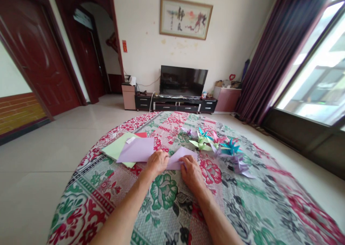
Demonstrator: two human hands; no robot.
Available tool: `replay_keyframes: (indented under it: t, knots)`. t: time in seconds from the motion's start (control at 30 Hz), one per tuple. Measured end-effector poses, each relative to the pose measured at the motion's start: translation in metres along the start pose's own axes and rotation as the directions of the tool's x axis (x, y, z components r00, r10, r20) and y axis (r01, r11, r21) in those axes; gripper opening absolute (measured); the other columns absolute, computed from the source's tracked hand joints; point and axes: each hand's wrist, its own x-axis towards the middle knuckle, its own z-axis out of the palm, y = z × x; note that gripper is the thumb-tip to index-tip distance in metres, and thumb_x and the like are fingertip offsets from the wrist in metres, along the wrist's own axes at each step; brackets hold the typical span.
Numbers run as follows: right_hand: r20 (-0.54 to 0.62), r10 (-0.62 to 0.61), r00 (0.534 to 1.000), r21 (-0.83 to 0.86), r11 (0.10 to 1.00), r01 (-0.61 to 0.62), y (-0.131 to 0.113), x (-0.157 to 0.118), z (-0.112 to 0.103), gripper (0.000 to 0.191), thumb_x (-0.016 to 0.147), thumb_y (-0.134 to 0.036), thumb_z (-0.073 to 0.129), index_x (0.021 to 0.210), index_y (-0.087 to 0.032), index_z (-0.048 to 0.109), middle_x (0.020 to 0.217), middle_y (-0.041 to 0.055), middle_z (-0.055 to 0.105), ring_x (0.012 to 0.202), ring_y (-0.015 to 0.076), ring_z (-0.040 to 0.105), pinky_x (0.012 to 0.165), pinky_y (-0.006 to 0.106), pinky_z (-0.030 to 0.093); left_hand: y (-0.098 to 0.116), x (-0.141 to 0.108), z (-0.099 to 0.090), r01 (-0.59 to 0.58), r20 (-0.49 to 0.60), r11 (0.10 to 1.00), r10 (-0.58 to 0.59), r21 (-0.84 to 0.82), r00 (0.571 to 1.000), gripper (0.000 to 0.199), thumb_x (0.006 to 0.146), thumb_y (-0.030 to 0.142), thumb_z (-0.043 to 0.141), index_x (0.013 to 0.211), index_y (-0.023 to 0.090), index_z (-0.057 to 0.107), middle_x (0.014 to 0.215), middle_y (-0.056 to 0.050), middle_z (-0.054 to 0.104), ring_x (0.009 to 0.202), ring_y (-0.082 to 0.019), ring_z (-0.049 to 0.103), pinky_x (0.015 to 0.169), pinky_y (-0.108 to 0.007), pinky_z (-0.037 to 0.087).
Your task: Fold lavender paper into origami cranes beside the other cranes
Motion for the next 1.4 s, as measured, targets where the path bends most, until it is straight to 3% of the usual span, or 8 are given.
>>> replay_keyframes:
  t: [0.2, 0.43, 0.57, 0.7, 0.8, 0.9, 1.13, 1.4]
  knots:
    - [-0.148, 0.199, 0.969, -0.124, 0.968, -0.218, 0.004, -0.001, 0.003, 0.034, 0.077, -0.022, 0.049, 0.110, -0.016, 0.055, 0.111, 0.0107, 0.056, 0.097, 0.0253, 0.050, 0.084, 0.038, 0.037, 0.017, -0.006, 0.008, -0.076, 0.008, 0.996, 0.076, 0.047, 0.997, 0.038, 0.077, 0.028, 0.052, 0.115, 0.021, 0.054, 0.099, -0.009, 0.063, 0.094, -0.022, 0.059, 0.083, -0.030, 0.044]
    - [-0.261, 0.143, 0.955, -0.089, 0.981, -0.171, -0.002, 0.000, -0.003, 0.035, 0.077, -0.022, 0.049, 0.111, -0.017, 0.053, 0.114, 0.0096, 0.055, 0.102, 0.0248, 0.048, 0.087, 0.038, 0.035, 0.019, 0.000, 0.011, 0.095, 0.011, 0.959, -0.095, -0.267, 0.995, 0.054, 0.069, 0.008, 0.049, 0.122, 0.018, 0.053, 0.084, -0.006, 0.069, 0.073, -0.017, 0.064, 0.070, -0.025, 0.047]
    - [-0.219, 0.098, 0.971, 0.004, 0.995, -0.100, -0.004, -0.001, 0.000, 0.028, 0.081, -0.019, 0.043, 0.106, -0.018, 0.055, 0.100, 0.0071, 0.060, 0.094, 0.0207, 0.052, 0.083, 0.033, 0.038, 0.030, -0.003, 0.010, 0.359, 0.276, 0.783, -0.247, -0.509, 0.929, 0.040, 0.075, 0.015, 0.041, 0.109, 0.013, 0.061, 0.063, -0.005, 0.066, 0.049, -0.015, 0.060, 0.048, -0.024, 0.045]
    - [-0.212, 0.132, 0.968, 0.086, 0.989, -0.116, -0.001, -0.001, 0.001, 0.028, 0.081, -0.016, 0.039, 0.103, -0.017, 0.057, 0.095, 0.0070, 0.061, 0.090, 0.0190, 0.054, 0.082, 0.031, 0.039, 0.032, -0.007, -0.002, 0.355, 0.533, 0.708, 0.035, -0.611, 0.846, 0.052, 0.076, 0.019, 0.044, 0.127, 0.016, 0.045, 0.064, -0.002, 0.066, 0.046, -0.014, 0.060, 0.047, -0.022, 0.044]
    - [-0.154, 0.130, 0.979, 0.071, 0.990, -0.121, -0.001, -0.003, -0.003, 0.024, 0.081, -0.020, 0.044, 0.099, -0.018, 0.059, 0.097, 0.0062, 0.061, 0.090, 0.0190, 0.054, 0.083, 0.032, 0.038, 0.023, -0.004, -0.006, 0.196, 0.157, 0.891, -0.143, -0.411, 0.977, 0.038, 0.079, 0.021, 0.042, 0.114, 0.015, 0.057, 0.069, -0.005, 0.066, 0.057, -0.015, 0.062, 0.059, -0.026, 0.047]
    - [-0.069, 0.105, 0.992, -0.004, 0.994, -0.105, -0.007, -0.006, -0.007, 0.026, 0.078, -0.035, 0.052, 0.098, -0.021, 0.060, 0.103, 0.0064, 0.059, 0.094, 0.0216, 0.052, 0.085, 0.034, 0.036, 0.012, 0.001, 0.003, -0.036, -0.247, 0.996, 0.014, -0.083, 0.969, 0.032, 0.079, 0.016, 0.042, 0.104, 0.018, 0.062, 0.102, -0.009, 0.063, 0.096, -0.020, 0.058, 0.088, -0.032, 0.042]
    - [0.043, 0.093, 0.995, -0.082, 0.993, -0.089, -0.013, -0.009, -0.010, 0.028, 0.071, -0.034, 0.058, 0.097, -0.023, 0.061, 0.110, 0.0060, 0.056, 0.102, 0.0238, 0.049, 0.087, 0.035, 0.033, 0.001, 0.006, 0.032, -0.123, -0.280, 0.992, 0.119, 0.003, 0.953, 0.048, 0.079, 0.030, 0.049, 0.123, 0.011, 0.046, 0.119, -0.016, 0.053, 0.117, -0.026, 0.043, 0.098, -0.040, 0.035]
    - [0.054, 0.118, 0.992, -0.083, 0.990, -0.113, -0.002, -0.006, -0.012, 0.033, 0.064, -0.017, 0.054, 0.096, -0.024, 0.061, 0.111, 0.0038, 0.057, 0.102, 0.0227, 0.048, 0.088, 0.035, 0.030, 0.002, 0.007, 0.023, -0.046, -0.157, 0.996, 0.033, -0.074, 0.987, 0.055, 0.067, 0.016, 0.054, 0.122, 0.015, 0.050, 0.091, -0.006, 0.063, 0.089, -0.019, 0.056, 0.086, -0.031, 0.043]
